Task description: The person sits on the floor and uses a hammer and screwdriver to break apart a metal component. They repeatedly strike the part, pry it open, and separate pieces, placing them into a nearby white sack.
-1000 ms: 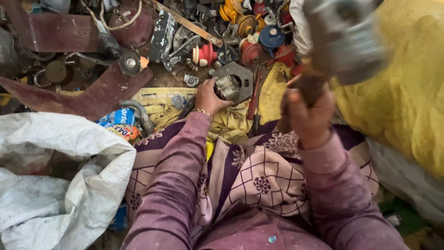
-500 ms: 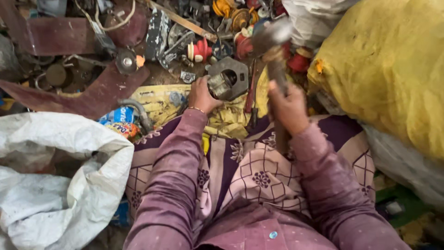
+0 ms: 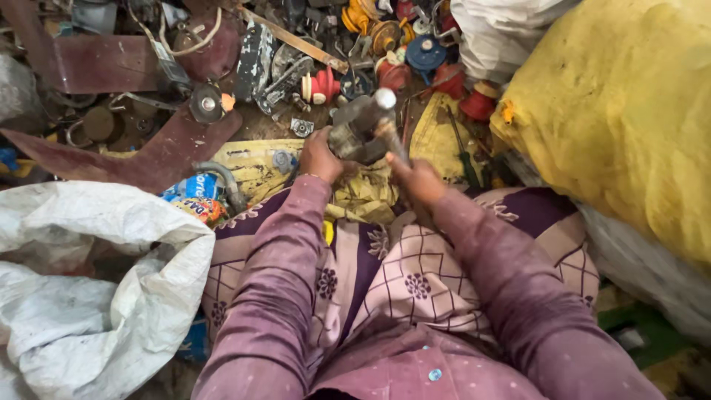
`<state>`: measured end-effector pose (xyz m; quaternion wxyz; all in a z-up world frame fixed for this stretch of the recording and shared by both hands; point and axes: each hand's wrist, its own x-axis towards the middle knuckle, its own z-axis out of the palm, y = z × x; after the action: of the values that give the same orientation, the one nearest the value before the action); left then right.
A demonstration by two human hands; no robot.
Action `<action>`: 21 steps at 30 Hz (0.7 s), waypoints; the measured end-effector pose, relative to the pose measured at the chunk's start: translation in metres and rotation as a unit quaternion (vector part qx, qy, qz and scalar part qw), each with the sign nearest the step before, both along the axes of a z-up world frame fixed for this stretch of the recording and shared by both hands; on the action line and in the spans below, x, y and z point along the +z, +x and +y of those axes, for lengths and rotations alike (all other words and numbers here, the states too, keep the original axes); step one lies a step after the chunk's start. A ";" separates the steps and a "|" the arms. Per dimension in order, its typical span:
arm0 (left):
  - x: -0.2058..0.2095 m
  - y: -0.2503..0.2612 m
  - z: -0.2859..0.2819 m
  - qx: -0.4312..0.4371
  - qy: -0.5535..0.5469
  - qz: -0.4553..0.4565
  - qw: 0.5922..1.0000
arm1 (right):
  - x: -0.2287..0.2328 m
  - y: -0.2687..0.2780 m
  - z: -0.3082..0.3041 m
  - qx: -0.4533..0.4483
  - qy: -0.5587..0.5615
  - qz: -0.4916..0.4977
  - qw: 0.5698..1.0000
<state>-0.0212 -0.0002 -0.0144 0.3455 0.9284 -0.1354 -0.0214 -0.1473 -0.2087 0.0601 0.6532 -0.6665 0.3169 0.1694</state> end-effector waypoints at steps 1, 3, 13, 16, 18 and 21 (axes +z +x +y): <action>0.001 0.001 0.000 0.000 0.003 -0.012 1.000 | -0.002 -0.001 -0.002 0.015 -0.038 -0.041 0.998; -0.004 -0.005 0.002 0.001 0.011 -0.028 1.000 | 0.007 -0.013 -0.007 0.046 -0.113 -0.115 0.986; -0.022 0.004 -0.003 0.005 0.003 -0.071 0.997 | 0.129 -0.048 -0.022 -0.052 -0.093 -0.586 0.804; -0.020 0.010 -0.003 0.010 0.004 -0.075 0.997 | 0.093 -0.027 -0.010 -0.079 -0.129 -0.563 0.813; -0.025 -0.002 0.000 0.019 0.002 -0.073 0.997 | 0.046 -0.017 0.003 -0.063 -0.195 -0.495 0.845; -0.015 0.000 -0.001 0.021 -0.004 -0.044 0.999 | -0.005 0.006 0.015 0.056 -0.299 -0.288 0.908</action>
<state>-0.0213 -0.0008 -0.0298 0.3434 0.9296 -0.1312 0.0275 -0.1413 -0.1935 0.0551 0.4756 -0.8671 0.1129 -0.0958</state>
